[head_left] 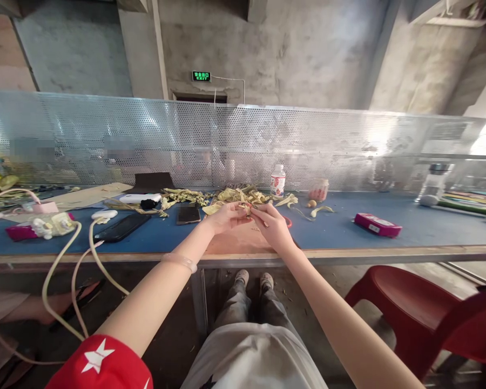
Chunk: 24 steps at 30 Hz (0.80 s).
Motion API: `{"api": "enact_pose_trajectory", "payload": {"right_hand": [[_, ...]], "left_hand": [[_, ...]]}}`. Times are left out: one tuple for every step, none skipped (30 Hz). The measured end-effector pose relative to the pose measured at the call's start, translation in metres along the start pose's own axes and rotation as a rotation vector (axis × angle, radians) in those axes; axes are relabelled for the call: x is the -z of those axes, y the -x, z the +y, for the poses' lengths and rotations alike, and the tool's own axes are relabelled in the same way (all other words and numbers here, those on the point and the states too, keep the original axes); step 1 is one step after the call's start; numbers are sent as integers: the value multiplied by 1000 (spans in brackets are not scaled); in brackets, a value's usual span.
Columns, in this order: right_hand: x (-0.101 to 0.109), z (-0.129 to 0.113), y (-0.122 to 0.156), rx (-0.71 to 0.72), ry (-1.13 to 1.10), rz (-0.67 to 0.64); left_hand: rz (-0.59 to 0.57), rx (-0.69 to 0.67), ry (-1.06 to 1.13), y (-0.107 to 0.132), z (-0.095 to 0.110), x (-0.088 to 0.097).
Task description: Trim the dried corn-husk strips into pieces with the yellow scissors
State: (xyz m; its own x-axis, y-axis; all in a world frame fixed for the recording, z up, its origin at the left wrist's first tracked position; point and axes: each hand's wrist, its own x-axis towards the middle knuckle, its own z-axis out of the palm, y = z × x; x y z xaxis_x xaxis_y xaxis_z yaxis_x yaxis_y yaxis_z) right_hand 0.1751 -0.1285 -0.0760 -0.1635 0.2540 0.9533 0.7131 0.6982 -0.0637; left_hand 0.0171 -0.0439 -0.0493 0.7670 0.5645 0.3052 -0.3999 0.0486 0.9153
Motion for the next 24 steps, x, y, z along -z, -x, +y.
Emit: {"api": "enact_pose_trajectory", "payload": {"right_hand": [[0,-1,0,-3,0,-4],[1,-2,0,-5,0,-9],[1,-2,0,-9,0,-11],[2,-3,0,-12,0,-11],[2,-3,0,-15,0,-7],[2,-4,0,-18,0,-2],[2,-4,0,-20,3,5],[2,-4,0,-20,6,11],[3,-5,0,-20,11,16],[3,-6,-1,-19,17,19],[3,-6,-1,-16,24,20],[3,-7,-1,-13,31,21],[3,-8,-1,-10,39,22],[3,-9,-1,-8,48,22],[4,-9,-1,-6,58,24],[4,-10,-1,-6,69,27],[4,-10,-1,-6,80,29],[4,-11,-1,-6,91,31],[4,-11,0,-4,101,31],[4,-11,0,-1,110,30],[4,-11,0,4,118,28],[5,-12,0,8,127,25],[5,-12,0,13,136,22],[5,-12,0,16,146,19]], "left_hand": [[2,3,5,0,0,0],[5,5,11,1,1,0],[7,7,16,1,1,0],[8,10,19,2,2,-1],[7,15,22,2,2,-1],[3,25,23,3,3,-1],[-4,37,22,3,3,-2],[-12,52,19,3,4,-2],[-19,65,16,4,4,-3],[-26,75,14,4,4,-3],[-31,81,12,4,5,-4],[-34,85,11,5,5,-4],[-36,87,9,5,5,-5],[-37,89,8,5,5,-5],[-38,91,6,5,5,-6],[-38,92,4,5,6,-6],[-38,93,2,5,6,-6],[-37,93,2,5,6,-7],[-37,92,1,5,6,-7],[-37,92,2,5,6,-7],[-37,92,3,5,6,-8],[-38,92,5,5,6,-8],[-39,92,7,5,6,-8],[-40,92,8,6,7,-8]]}}
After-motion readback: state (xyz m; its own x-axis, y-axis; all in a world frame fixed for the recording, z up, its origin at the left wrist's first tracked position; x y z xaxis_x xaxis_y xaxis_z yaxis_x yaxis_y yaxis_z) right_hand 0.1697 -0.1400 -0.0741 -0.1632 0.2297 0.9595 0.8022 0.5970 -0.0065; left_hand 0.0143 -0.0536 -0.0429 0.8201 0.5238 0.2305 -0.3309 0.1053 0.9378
